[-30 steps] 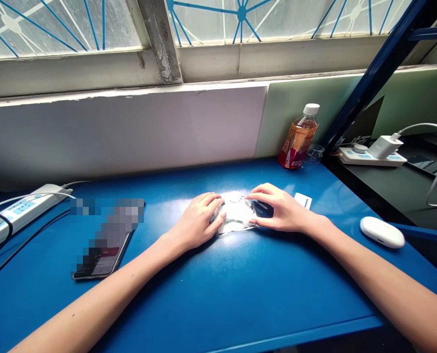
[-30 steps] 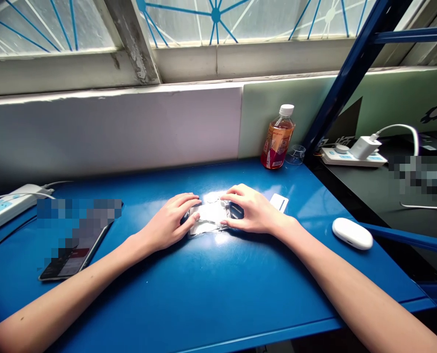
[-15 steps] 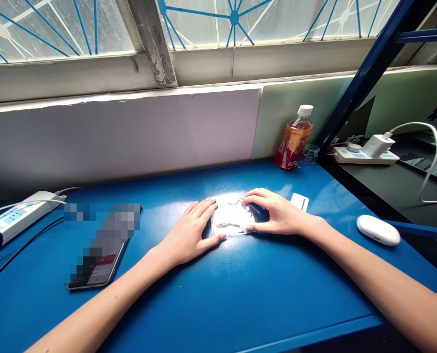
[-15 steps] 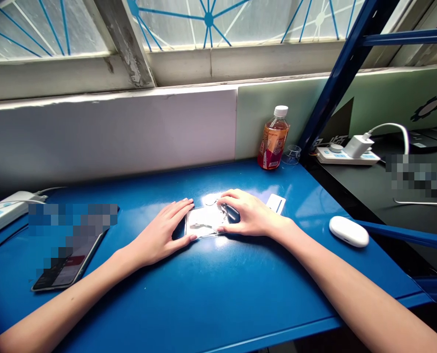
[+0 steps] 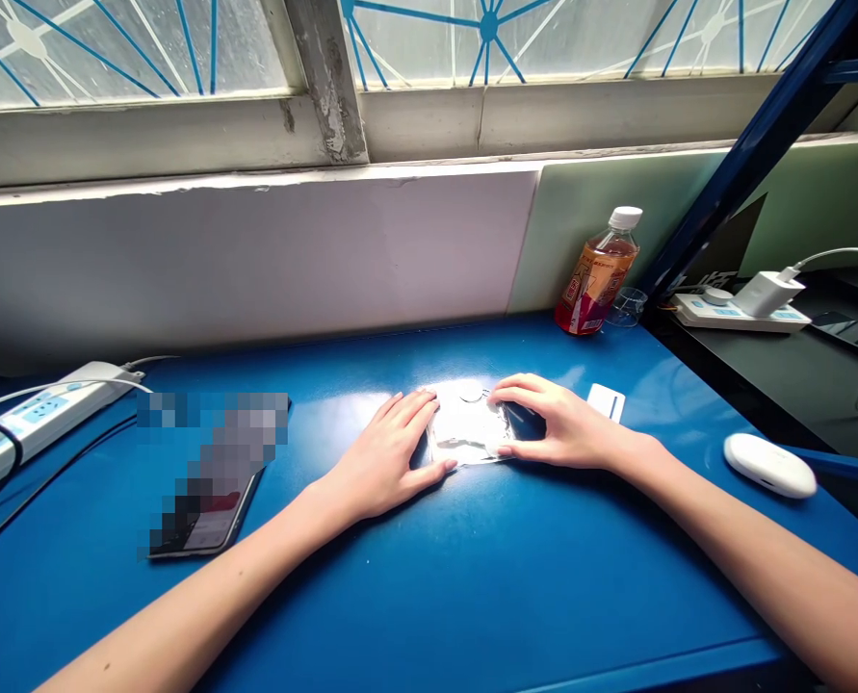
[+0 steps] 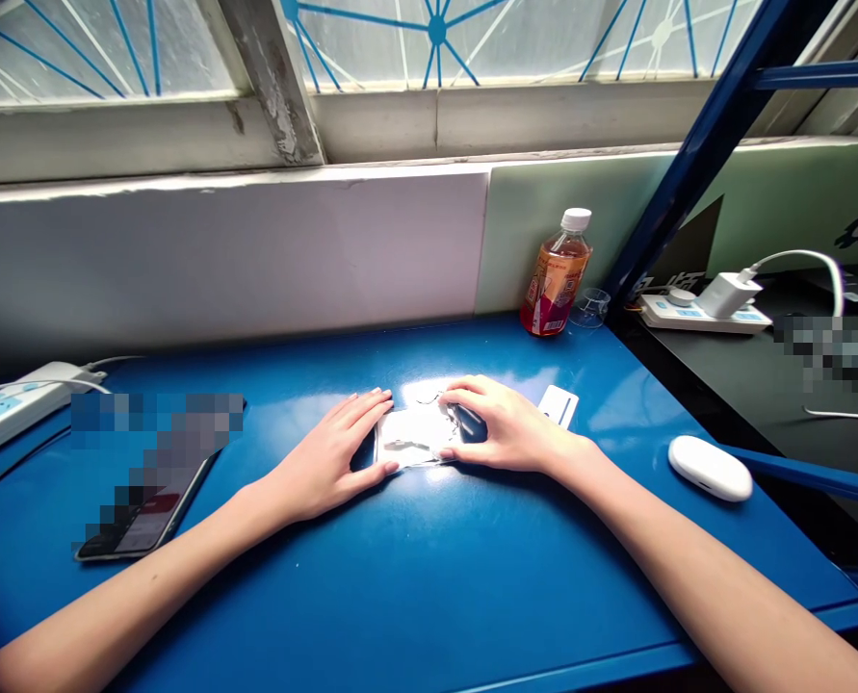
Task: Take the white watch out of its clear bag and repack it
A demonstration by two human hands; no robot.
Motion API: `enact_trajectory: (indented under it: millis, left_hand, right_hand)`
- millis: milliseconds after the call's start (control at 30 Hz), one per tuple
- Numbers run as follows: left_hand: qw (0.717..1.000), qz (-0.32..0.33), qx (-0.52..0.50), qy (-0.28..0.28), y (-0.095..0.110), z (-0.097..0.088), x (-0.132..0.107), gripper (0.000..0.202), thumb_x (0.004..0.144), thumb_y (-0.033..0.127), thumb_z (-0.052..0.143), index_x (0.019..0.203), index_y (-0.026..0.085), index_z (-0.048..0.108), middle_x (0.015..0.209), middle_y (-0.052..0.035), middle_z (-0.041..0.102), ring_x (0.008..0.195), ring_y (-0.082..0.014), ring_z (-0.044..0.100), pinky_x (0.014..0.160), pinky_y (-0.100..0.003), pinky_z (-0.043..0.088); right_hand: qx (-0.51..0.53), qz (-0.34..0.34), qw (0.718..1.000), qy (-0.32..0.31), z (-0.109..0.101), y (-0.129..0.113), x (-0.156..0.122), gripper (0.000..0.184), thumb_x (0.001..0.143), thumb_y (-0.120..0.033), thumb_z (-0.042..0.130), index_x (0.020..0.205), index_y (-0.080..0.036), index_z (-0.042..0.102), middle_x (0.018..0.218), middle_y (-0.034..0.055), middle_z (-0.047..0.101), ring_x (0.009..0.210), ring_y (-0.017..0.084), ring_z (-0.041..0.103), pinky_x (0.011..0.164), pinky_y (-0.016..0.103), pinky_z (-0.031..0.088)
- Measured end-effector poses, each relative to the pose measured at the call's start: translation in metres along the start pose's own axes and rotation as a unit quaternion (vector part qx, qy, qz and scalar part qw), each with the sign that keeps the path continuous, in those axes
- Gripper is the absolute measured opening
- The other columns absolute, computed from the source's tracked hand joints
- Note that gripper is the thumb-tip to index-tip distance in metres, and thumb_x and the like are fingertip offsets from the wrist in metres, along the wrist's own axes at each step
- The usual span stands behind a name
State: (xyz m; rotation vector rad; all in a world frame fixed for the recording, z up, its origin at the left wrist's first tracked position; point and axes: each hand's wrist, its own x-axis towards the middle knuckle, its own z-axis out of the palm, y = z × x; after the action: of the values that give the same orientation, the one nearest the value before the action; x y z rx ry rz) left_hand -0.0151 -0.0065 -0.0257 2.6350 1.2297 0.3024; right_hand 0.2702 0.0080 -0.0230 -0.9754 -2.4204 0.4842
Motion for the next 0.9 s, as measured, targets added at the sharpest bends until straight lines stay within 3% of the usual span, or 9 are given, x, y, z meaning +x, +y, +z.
enact_trajectory:
  millis: [533, 900]
  left_hand:
    - [1.0, 0.001, 0.009, -0.006, 0.002, -0.001, 0.0, 0.075, 0.094, 0.062, 0.049, 0.147, 0.009, 0.042, 0.156, -0.0184, 0.038, 0.146, -0.0311, 0.034, 0.123, -0.052, 0.024]
    - [1.0, 0.006, -0.012, 0.021, 0.002, -0.002, -0.001, 0.067, 0.093, 0.056, 0.053, 0.145, 0.016, 0.045, 0.154, -0.0179, 0.042, 0.144, -0.0339, 0.038, 0.12, -0.055, 0.029]
  right_hand:
    - [-0.007, -0.002, 1.0, -0.011, -0.005, 0.002, -0.001, 0.061, 0.08, -0.052, 0.073, 0.13, -0.021, 0.06, 0.128, 0.014, 0.063, 0.116, 0.03, 0.061, 0.099, 0.044, 0.053]
    - [-0.006, 0.008, 1.0, -0.014, -0.007, 0.005, -0.002, 0.067, 0.074, -0.051, 0.079, 0.131, -0.02, 0.063, 0.13, 0.015, 0.062, 0.118, 0.032, 0.06, 0.1, 0.048, 0.052]
